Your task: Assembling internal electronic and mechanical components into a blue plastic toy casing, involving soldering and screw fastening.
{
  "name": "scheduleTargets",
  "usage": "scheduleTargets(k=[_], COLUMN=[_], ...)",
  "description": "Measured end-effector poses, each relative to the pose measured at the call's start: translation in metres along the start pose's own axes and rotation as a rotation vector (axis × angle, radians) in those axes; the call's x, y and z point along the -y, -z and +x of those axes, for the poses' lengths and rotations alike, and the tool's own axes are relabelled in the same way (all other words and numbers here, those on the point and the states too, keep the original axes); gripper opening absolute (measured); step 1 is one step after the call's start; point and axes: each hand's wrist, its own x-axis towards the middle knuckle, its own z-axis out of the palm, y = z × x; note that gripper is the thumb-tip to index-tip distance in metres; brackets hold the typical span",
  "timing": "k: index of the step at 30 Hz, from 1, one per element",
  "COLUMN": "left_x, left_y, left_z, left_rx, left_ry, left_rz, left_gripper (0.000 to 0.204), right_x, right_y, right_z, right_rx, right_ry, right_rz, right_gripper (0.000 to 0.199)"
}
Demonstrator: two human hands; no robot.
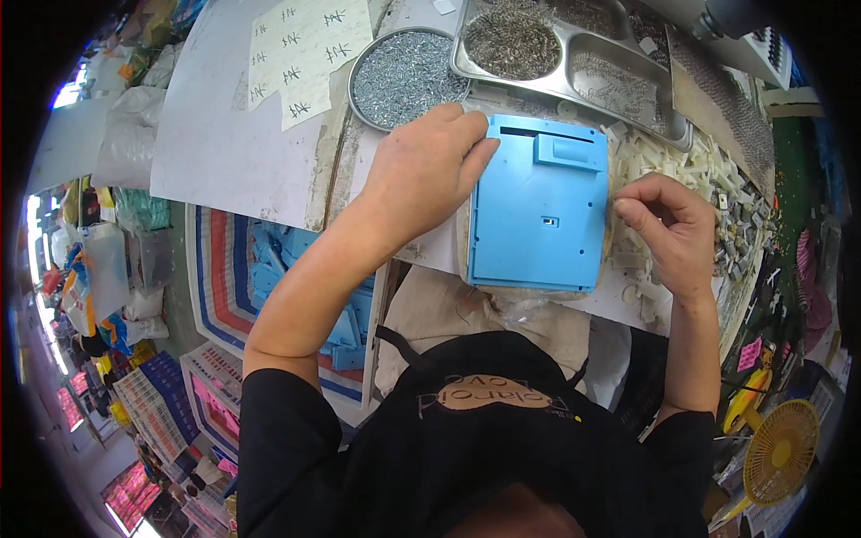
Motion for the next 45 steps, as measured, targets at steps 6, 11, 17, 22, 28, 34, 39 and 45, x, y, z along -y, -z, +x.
scheduleTargets(k=[6,11,17,22,28,34,39,45], left_x=[0.004,0.016,0.058,0.089,0.09,0.039,-0.061,-0.073], left_y=[0.014,0.015,0.027,0.03,0.031,0.009,-0.016,-0.037], left_z=[0.013,0.017,0.023,0.017,0.016,0.014,-0.013,-0.02], left_rx=[0.217,0.359,-0.058,-0.075,-0.193,-0.197,0.088,-0.006], left_ry=[0.114,0.214,0.279,0.147,0.156,-0.039,-0.308,-0.32], left_rz=[-0.121,-0.318,-0.257,0.38,0.25,0.181,-0.144,-0.089], left_gripper=[0.029,0.038,0.034,0.023,0.021,0.015,0.012,0.014], right_x=[-0.001,-0.006,-0.008,-0.009,-0.007,-0.004,-0.005,-0.008], right_y=[-0.009,-0.014,-0.01,-0.007,0.001,0.018,0.02,0.027], right_z=[0.008,0.013,0.017,0.019,0.014,0.012,0.005,-0.006], right_rx=[0.005,0.05,0.107,0.153,0.088,0.024,-0.015,-0.014], right_ry=[0.193,0.378,0.316,0.32,0.327,0.404,0.4,0.379], right_rz=[-0.248,-0.439,-0.376,-0.355,-0.36,-0.387,-0.4,-0.415], right_gripper=[0.011,0.01,0.012,0.016,0.022,0.019,0.016,0.015])
